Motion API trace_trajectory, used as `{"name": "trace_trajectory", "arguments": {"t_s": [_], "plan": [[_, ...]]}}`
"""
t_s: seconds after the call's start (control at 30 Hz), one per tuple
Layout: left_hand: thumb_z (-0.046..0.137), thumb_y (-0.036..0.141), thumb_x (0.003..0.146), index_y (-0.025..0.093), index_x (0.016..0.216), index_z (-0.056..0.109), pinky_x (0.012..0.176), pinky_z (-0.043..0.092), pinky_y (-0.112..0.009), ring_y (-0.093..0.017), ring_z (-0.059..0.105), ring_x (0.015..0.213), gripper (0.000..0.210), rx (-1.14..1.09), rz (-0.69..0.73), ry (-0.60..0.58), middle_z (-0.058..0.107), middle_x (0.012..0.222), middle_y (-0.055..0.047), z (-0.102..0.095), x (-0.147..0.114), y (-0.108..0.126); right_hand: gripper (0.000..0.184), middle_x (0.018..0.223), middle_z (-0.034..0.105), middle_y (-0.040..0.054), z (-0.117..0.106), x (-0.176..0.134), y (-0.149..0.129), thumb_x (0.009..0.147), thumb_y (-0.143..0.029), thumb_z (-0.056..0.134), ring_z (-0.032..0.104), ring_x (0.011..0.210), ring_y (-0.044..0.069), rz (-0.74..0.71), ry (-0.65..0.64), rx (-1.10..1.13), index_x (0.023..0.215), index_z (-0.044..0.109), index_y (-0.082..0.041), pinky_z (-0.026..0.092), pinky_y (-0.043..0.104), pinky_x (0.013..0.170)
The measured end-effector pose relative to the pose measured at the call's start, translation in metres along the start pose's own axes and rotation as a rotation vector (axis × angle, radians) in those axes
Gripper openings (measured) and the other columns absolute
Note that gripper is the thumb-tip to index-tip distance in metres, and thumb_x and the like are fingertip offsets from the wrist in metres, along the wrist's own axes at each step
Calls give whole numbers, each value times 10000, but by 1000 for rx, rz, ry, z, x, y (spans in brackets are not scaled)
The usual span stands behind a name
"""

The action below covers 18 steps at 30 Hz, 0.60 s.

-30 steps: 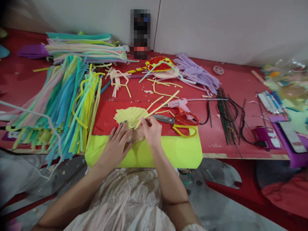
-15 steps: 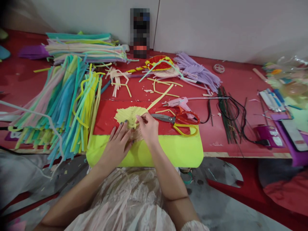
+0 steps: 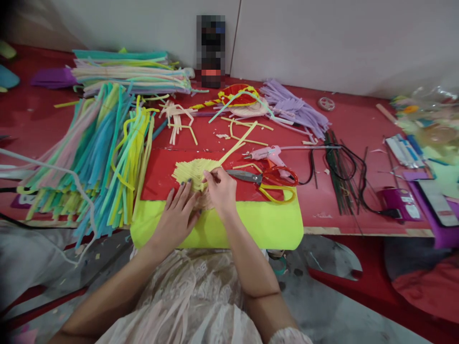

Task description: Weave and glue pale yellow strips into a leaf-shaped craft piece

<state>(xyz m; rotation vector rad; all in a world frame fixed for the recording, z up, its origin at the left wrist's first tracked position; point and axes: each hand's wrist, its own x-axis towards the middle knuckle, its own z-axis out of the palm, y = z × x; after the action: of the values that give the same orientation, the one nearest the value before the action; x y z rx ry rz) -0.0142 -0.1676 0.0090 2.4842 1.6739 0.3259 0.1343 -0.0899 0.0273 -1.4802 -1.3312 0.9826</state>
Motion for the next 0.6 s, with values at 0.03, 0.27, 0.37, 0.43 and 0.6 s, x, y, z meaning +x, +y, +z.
{"name": "trace_trajectory", "arguments": {"t_s": [0.03,0.27,0.37,0.43,0.6], "plan": [[456,301,951,103,1383,476,1179,261,-528,-334,272,1466,476,-2,4,3,289,1582,-196,0,0,0,294,679,683,-15,-4,0,0,874,-453,588,613,589,120,-6,18,-21,711,554,-210,472,242,649],[428,317,965,85,1407,440,1176,261,-532,-332,258,1472,499,-2,11,23,288,1579,-206,-1,-1,1,305,682,692,10,-23,1,16,857,-470,596,642,654,164,-15,51,-159,692,550,-218,479,272,667],[422,336,968,106,1453,397,1179,252,-530,-333,259,1472,538,0,7,17,287,1581,-202,-2,-1,2,312,691,699,12,-23,-1,23,862,-491,588,649,656,170,-11,51,-169,710,560,-220,481,274,652],[432,361,966,168,1478,380,1176,248,-538,-339,253,1473,550,1,5,5,262,1594,-191,-2,-1,3,321,686,703,10,-22,-2,25,863,-503,588,655,655,173,-10,56,-170,710,556,-223,484,276,654],[463,416,954,238,1490,375,1173,238,-547,-350,238,1476,571,-2,-5,-13,224,1607,-190,-3,0,4,313,648,690,2,-21,-6,24,862,-495,587,650,634,174,-9,91,-243,704,554,-227,489,287,676]]}}
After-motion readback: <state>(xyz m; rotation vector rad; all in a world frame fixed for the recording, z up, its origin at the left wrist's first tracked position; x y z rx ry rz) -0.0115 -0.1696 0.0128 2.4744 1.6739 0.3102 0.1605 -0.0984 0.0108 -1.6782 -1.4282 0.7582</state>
